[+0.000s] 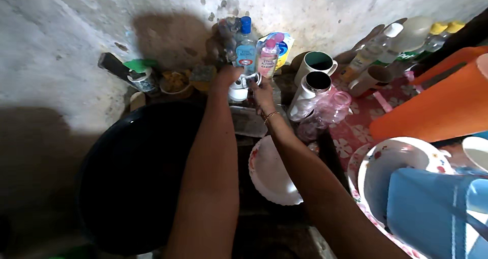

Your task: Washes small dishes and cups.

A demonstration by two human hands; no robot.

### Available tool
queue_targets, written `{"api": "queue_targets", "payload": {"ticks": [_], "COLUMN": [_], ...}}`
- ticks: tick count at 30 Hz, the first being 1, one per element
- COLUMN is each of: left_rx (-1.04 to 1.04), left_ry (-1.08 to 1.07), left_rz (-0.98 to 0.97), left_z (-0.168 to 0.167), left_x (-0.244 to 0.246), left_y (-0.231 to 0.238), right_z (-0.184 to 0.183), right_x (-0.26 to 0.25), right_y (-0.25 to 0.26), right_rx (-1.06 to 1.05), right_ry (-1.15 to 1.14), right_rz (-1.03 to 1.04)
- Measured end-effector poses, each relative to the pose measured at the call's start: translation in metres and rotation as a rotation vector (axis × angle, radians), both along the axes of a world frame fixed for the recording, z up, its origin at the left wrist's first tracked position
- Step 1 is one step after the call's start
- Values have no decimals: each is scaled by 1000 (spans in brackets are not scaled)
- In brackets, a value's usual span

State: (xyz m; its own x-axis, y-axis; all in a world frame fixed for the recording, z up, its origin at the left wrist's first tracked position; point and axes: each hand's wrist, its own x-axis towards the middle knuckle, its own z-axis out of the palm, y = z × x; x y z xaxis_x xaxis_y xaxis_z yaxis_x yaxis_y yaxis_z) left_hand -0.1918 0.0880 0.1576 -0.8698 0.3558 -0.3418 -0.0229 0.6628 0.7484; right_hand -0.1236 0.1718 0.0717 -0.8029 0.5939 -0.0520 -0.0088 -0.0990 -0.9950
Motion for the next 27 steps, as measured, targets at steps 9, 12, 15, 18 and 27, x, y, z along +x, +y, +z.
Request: {"api": "queue_targets", "payload": {"ticks": [9, 12, 15, 18, 27], "left_rx": [-282, -298, -278, -272, -311], "left_ry": [129, 132, 132, 146, 196], "left_rz": [-152, -155, -145, -160, -187], "left_z": [-8, -9, -14, -18, -11], "left_x": [-12, -13, -17, -20, -14], "left_y": [-2, -2, -2, -3, -2], "right_z": [-1, -2, -1, 6, 6], "right_x": [-24, -31, -39, -40, -30], "right_y": [-15, -20, -24, -25, -23], "right_rx": [-45, -161, -373, -564, -538], "right_ry": [-202, -190, -164, -155, 6], "right_rz": [110, 83, 31, -23, 84]}}
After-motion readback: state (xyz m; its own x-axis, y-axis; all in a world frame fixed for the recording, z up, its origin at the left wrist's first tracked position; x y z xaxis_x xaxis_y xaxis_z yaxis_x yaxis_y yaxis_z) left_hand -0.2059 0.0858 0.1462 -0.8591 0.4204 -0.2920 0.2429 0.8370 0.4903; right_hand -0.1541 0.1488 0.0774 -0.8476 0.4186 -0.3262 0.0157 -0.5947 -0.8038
